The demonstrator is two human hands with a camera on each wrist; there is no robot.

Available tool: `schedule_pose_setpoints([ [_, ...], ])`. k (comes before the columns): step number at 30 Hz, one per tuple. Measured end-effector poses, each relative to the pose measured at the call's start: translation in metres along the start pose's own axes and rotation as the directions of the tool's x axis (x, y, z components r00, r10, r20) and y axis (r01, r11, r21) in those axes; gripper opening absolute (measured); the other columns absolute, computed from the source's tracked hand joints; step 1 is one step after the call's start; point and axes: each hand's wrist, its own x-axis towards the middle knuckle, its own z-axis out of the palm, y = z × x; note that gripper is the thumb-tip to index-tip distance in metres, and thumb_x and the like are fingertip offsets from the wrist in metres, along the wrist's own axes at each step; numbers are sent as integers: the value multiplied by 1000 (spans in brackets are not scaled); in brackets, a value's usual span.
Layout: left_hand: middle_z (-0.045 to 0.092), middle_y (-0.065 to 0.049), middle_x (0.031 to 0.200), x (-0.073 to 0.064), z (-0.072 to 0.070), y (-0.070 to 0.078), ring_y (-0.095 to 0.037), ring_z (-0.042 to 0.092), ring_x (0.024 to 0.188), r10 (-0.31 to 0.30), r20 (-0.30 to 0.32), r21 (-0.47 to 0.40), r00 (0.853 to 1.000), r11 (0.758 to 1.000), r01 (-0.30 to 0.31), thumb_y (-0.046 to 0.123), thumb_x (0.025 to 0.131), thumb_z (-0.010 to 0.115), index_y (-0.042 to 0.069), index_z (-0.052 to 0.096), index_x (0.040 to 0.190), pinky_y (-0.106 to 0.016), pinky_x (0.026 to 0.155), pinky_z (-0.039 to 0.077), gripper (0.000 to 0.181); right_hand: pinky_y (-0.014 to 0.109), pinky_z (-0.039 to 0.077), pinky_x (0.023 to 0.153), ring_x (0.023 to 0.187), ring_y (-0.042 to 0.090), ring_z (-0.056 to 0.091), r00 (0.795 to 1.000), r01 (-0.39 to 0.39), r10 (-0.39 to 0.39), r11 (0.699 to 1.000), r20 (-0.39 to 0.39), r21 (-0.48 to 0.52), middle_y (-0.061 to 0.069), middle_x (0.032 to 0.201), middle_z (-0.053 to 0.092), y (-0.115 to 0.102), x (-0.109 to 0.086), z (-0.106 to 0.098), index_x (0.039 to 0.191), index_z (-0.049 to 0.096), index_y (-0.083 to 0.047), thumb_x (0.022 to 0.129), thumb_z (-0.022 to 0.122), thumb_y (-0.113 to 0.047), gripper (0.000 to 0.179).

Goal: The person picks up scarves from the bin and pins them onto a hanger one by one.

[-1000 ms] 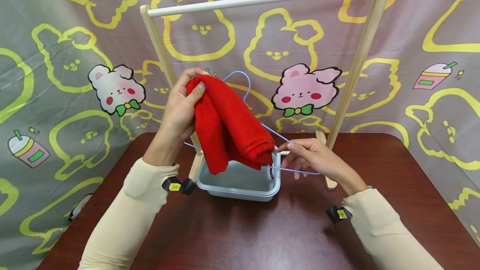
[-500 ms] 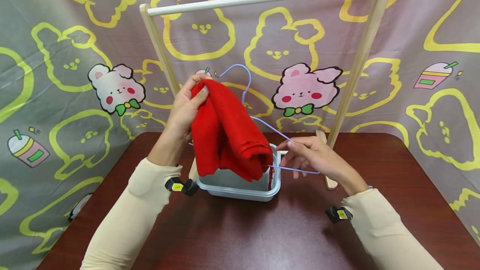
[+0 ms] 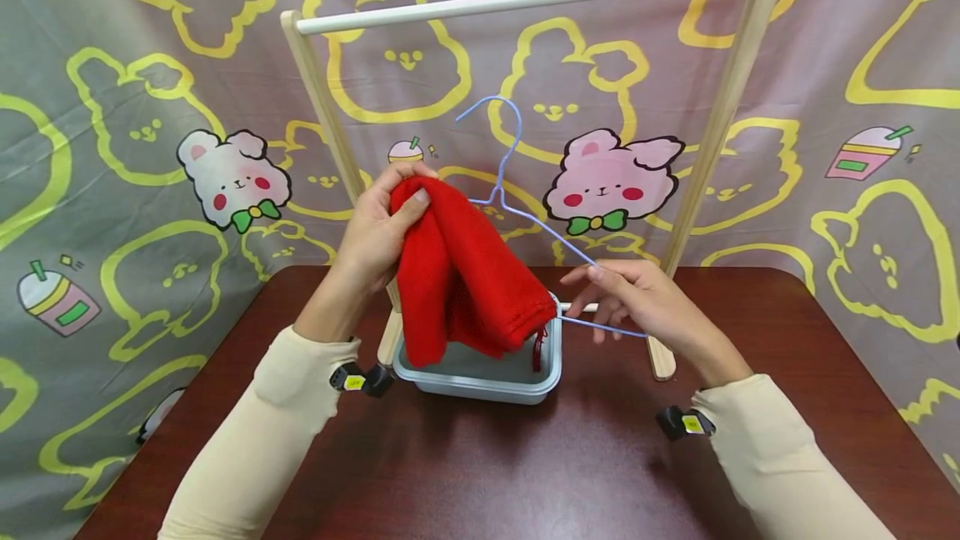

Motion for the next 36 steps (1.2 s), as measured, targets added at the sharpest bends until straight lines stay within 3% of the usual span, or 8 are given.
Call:
schedule_pose_setpoints([
  [7,64,-4,119,-5,-5,0,-13,62,94,58,73,92,996,994,-65,-1,103,57,-3,61,123,-23,81,51,20,39,59,55,64,32,72,999,-5,5,1000,-44,1,4,101,81,-6,0,-5,128,70,-12,115,40,-20,34],
  [13,64,-14,133,-7,-9,-1,-13,61,103,95,119,211,988,970,-118,-1,102,60,-2,64,122,-23,86,49,21,37,58,53,62,32,71,999,37,-35,998,-39,53,7,99,80,-10,0,-8,129,70,-9,115,38,-17,35],
  [18,67,-17,124,-6,-8,-4,-13,61,100,115,94,240,989,961,-135,-3,100,61,-3,67,120,-23,86,48,21,35,58,54,60,32,71,997,74,-71,995,-44,64,6,104,80,-15,1,-8,129,70,-5,115,37,-15,37],
  [24,68,-12,123,-6,-6,-6,-14,62,104,107,52,295,993,948,-117,-3,99,63,1,70,118,-24,89,48,21,37,56,51,60,33,72,996,54,-52,998,-76,16,4,104,79,-25,2,-7,127,71,-8,115,38,-20,37],
  [36,70,-14,119,-8,-8,-7,-14,63,101,126,73,293,989,945,-142,-1,99,65,1,71,117,-24,88,50,20,35,59,51,58,31,71,987,84,-71,993,-147,86,6,97,81,-40,6,-19,121,74,-10,114,42,-19,35],
])
